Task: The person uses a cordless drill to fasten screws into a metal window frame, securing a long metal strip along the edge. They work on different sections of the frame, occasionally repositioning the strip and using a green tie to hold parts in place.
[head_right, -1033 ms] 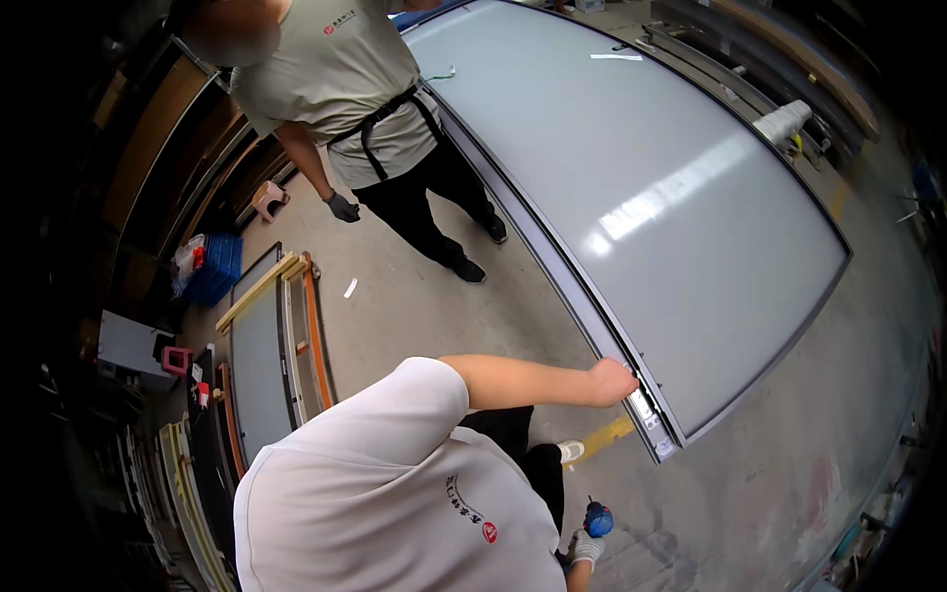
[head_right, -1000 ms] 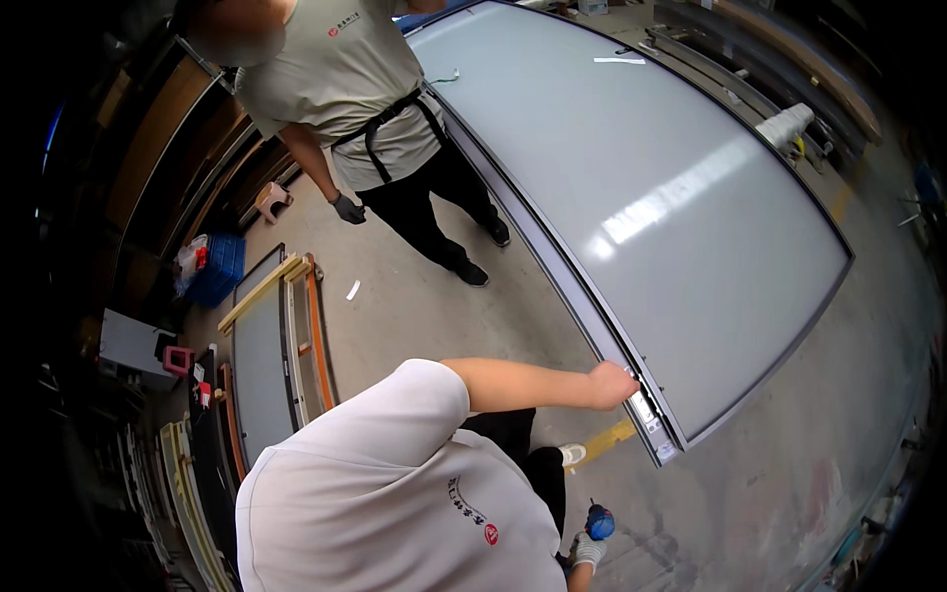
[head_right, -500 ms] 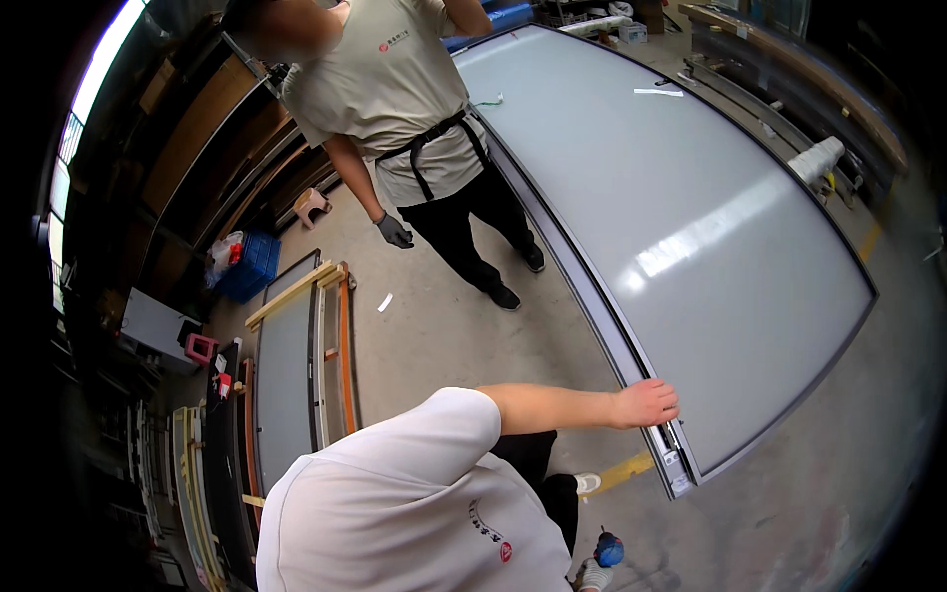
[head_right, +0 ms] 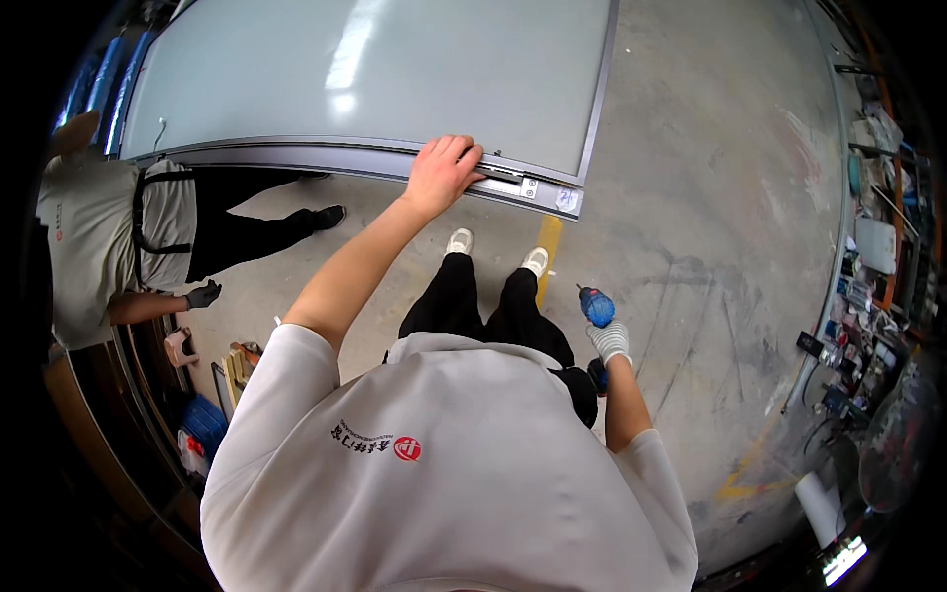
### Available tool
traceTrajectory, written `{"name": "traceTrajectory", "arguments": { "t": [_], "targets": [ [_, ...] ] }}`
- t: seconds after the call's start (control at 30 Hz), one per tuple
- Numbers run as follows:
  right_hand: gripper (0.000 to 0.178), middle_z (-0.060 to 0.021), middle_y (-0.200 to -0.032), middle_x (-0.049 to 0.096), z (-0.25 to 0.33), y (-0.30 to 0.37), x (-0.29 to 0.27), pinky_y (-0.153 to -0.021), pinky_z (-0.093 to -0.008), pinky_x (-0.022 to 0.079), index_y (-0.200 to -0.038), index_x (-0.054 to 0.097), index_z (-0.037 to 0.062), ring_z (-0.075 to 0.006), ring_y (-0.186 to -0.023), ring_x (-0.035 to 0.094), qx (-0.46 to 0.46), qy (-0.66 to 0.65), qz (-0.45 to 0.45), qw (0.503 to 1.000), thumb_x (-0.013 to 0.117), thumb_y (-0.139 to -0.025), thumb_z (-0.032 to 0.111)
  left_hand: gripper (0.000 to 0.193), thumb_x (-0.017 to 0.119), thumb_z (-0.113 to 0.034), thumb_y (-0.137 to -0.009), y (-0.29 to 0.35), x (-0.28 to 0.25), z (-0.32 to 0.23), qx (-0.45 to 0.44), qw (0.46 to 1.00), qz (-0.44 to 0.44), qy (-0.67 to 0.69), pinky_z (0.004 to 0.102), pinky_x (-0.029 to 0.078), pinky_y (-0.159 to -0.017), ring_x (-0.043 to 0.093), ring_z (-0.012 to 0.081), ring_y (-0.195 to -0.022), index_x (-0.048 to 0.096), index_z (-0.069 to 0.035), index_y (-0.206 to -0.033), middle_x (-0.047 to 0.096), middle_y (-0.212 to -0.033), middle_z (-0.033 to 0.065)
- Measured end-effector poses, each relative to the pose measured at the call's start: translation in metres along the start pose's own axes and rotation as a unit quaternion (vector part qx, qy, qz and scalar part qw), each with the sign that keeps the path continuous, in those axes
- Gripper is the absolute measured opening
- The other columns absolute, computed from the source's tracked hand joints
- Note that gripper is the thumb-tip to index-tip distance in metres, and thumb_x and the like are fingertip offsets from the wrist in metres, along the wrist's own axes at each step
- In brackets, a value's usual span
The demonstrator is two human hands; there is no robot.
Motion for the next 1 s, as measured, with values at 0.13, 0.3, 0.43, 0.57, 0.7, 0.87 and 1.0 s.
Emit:
{"name": "traceTrajectory", "arguments": {
  "t": [0.13,0.3,0.43,0.57,0.7,0.87,1.0],
  "targets": [
    [0.015,-0.0091,-0.059,0.055,-0.01,0.013,0.013,-0.05,-0.0324,0.041,-0.073,0.058,0.0036,-0.0191,-0.052,0.052,0.033,-0.036,0.015,0.999,0.064,-0.063,0.013,0.031,0.068,-0.021,-0.069,0.001,-0.006,0.002,0.008,0.999,-0.038,0.027,0.0332,0.043,-0.077,0.053,0.0211,-0.089,0.058,-0.008,-0.095,0.054,-0.097,0.0042],
    [0.009,-0.0037,-0.051,0.05,-0.02,0.029,0.025,-0.04,-0.0298,0.037,-0.068,0.054,0.0046,-0.0127,-0.042,0.046,0.059,-0.091,0.017,0.994,0.063,-0.065,0.008,0.036,0.071,-0.02,-0.067,0.006,-0.01,0.011,-0.045,0.994,-0.074,0.069,0.0347,0.046,-0.069,0.056,0.0224,-0.082,0.058,-0.005,-0.098,0.053,-0.1,0.0056],
    [0.01,-0.0034,-0.051,0.05,-0.029,0.03,0.037,-0.04,-0.0298,0.036,-0.065,0.054,0.0047,-0.0128,-0.042,0.046,0.06,-0.112,0.02,0.992,0.063,-0.064,0.007,0.047,0.073,-0.021,-0.065,0.004,-0.01,0.025,-0.081,0.989,-0.056,0.111,0.0356,0.048,-0.067,0.056,0.0257,-0.081,0.055,-0.008,-0.107,0.053,-0.101,0.0076],
    [0.025,-0.0135,-0.068,0.062,-0.017,0.038,0.031,-0.061,-0.0354,0.047,-0.075,0.062,0.0009,-0.0227,-0.062,0.06,0.089,-0.059,0.055,0.993,0.069,-0.061,0.021,0.058,0.077,-0.018,-0.061,-0.003,-0.009,0.038,-0.181,0.971,0.036,0.15,0.0367,0.048,-0.07,0.056,0.0266,-0.085,0.05,-0.011,-0.111,0.051,-0.102,0.0086],
    [0.013,-0.0038,-0.053,0.052,-0.029,0.028,0.036,-0.042,-0.0301,0.038,-0.07,0.057,0.0024,-0.0127,-0.045,0.047,0.009,-0.079,-0.005,0.997,0.065,-0.063,0.01,0.042,0.072,-0.029,-0.068,-0.01,-0.009,0.042,-0.167,0.973,0.048,0.154,0.0371,0.048,-0.07,0.056,0.0243,-0.086,0.058,-0.013,-0.104,0.055,-0.094,0.0071],
    [0.013,-0.0032,-0.055,0.054,-0.016,0.04,0.032,-0.045,-0.0293,0.041,-0.069,0.057,0.004,-0.0126,-0.046,0.049,-0.02,-0.095,-0.027,0.995,0.065,-0.062,0.011,0.027,0.063,-0.038,-0.076,-0.024,0.002,0.031,-0.129,0.975,0.162,0.078,0.0365,0.049,-0.072,0.056,0.024,-0.088,0.065,-0.013,-0.084,0.058,-0.084,0.006],
    [0.01,-0.0013,-0.058,0.055,0.031,0.073,0.015,-0.049,-0.0281,0.042,-0.07,0.057,0.0059,-0.0117,-0.049,0.049,-0.075,-0.145,-0.013,0.987,0.063,-0.063,0.01,0.022,0.064,-0.031,-0.075,-0.03,0.017,0.049,-0.15,0.962,0.195,0.12,0.0394,0.048,-0.066,0.058,0.0289,-0.078,0.063,-0.009,-0.075,0.061,-0.077,0.0097]
  ]
}}
Point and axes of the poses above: each hand's wrist, its own y-axis away from the middle knuckle, its own x-axis out of the palm, z = x × y, the point moved 9 cm from there along -y, towards the middle knuckle
